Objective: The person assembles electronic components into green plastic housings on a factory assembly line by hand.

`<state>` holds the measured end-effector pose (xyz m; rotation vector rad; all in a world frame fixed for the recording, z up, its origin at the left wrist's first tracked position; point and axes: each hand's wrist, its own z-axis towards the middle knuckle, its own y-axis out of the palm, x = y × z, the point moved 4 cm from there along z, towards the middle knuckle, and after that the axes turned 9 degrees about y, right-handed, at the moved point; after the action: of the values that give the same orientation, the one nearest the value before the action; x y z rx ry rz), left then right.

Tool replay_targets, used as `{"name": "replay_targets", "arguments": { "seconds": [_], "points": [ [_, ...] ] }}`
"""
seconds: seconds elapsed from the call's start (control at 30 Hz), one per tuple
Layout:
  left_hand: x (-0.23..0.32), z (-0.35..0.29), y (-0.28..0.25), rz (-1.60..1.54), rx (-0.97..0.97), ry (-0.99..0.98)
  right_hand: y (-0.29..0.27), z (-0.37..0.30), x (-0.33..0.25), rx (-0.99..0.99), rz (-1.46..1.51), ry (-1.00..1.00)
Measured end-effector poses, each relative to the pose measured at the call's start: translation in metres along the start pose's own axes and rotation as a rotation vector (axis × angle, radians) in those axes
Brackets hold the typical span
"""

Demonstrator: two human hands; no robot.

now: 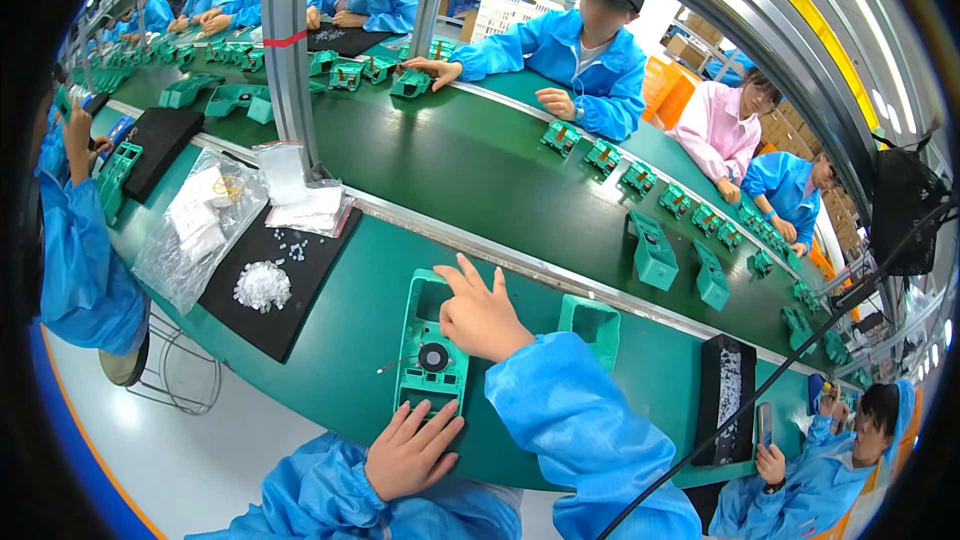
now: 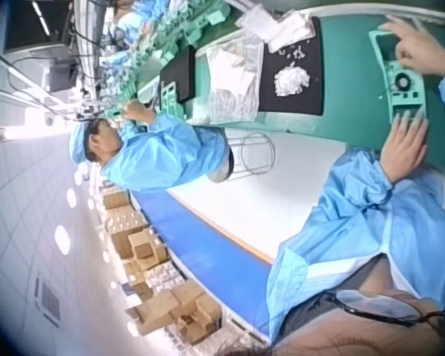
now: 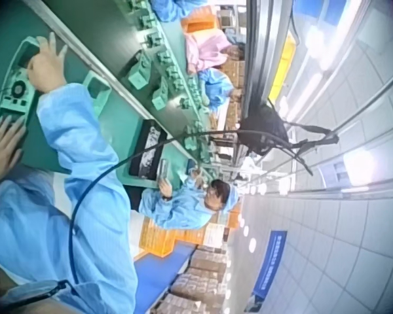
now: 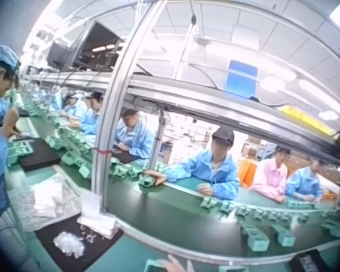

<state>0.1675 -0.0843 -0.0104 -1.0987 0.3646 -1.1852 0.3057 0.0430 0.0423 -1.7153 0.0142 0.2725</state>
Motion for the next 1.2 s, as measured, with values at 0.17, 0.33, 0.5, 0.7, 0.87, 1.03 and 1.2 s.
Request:
{"name": "replay_targets", "arguments": {
  "seconds": [0.17, 0.33, 0.5, 0.7, 0.87, 1.03, 1.2],
  "points": [
    [0.001, -0.001, 0.001, -0.001, 0.004, -0.004, 0.004, -0.002, -0.002, 0.042, -0.034, -0.008],
    [0.002, -0.001, 0.001, -0.004, -0.001, -0.012, 0.004, -0.001, -0.003, 0.058, -0.067, -0.028],
    [0.001, -0.001, 0.001, -0.005, 0.0, -0.014, 0.006, 0.002, -0.007, 0.067, -0.158, -0.044],
    [0.0, 0.0, 0.0, 0.006, -0.009, -0.006, 0.005, 0.008, -0.005, -0.017, 0.071, 0.152],
    [-0.001, -0.001, 0.001, -0.015, -0.012, -0.015, 0.01, 0.012, 0.005, -0.046, 0.175, 0.102],
    [0.0, -0.001, 0.002, -0.046, -0.013, -0.003, 0.014, 0.004, 0.007, 0.004, 0.139, 0.081],
    [-0.006, -0.002, 0.0, -0.133, -0.054, -0.043, -0.042, -0.026, 0.029, 0.464, 0.312, -0.224]
  ]
}}
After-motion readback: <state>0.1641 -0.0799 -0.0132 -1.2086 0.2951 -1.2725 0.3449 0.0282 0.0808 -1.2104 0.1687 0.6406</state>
